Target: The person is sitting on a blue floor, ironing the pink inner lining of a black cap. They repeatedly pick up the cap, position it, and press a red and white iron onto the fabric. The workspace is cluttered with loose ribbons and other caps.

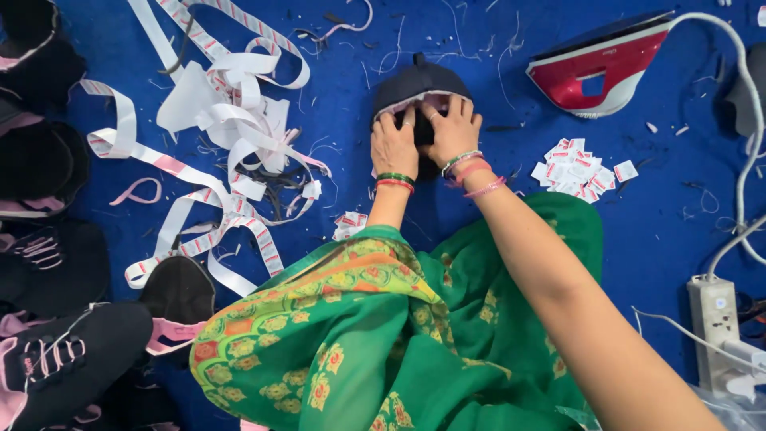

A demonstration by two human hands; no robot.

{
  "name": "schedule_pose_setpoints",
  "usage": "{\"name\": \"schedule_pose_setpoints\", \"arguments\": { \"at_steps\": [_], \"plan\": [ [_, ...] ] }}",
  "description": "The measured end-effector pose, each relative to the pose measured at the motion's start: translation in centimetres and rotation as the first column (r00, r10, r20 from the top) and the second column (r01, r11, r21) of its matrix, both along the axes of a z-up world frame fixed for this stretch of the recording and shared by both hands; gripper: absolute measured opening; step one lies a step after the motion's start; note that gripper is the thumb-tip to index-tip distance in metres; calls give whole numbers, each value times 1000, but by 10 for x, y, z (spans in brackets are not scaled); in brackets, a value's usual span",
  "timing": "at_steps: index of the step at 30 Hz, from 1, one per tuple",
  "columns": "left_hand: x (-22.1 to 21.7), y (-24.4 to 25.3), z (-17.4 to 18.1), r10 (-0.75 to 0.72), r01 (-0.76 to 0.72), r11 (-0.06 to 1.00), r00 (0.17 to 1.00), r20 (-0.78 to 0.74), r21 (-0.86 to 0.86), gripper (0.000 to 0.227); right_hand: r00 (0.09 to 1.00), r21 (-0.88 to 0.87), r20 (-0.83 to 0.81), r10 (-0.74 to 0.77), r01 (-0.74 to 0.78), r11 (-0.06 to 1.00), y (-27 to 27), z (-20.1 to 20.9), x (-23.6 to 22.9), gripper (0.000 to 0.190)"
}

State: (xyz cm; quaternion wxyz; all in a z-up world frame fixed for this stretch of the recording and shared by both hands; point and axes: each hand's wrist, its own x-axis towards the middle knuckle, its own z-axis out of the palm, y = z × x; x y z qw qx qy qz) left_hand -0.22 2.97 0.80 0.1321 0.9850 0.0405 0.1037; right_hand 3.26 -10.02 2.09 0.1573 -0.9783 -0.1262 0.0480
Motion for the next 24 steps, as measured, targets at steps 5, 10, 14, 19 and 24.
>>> {"name": "schedule_pose_setpoints", "arguments": {
  "at_steps": [5, 10, 14, 19, 24],
  "plan": [
    [9, 3, -3, 0, 0, 1000, 999, 44, -2, 57, 1000, -1, -1, 5, -5, 1000, 3, 0, 10, 86],
    [13, 1, -24, 22, -23, 996, 1000, 3, 83, 54, 998, -1, -44, 40, -40, 999, -3, 8, 23, 88],
    [17, 0, -8, 40, 4, 971, 983, -180, 239, 51, 961, 317, -216, 173, -99, 943, -31, 18, 52, 84],
    [23, -2, 17, 60, 17, 987, 882, -468, 160, 69, 922, 543, -320, 219, -11, 840, -101, 72, 24, 43],
    [20, -9, -1, 52, 41, 984, 863, -503, 172, 79, 719, 274, -616, -322, 579, 767, -216, 60, -29, 41]
  ]
}}
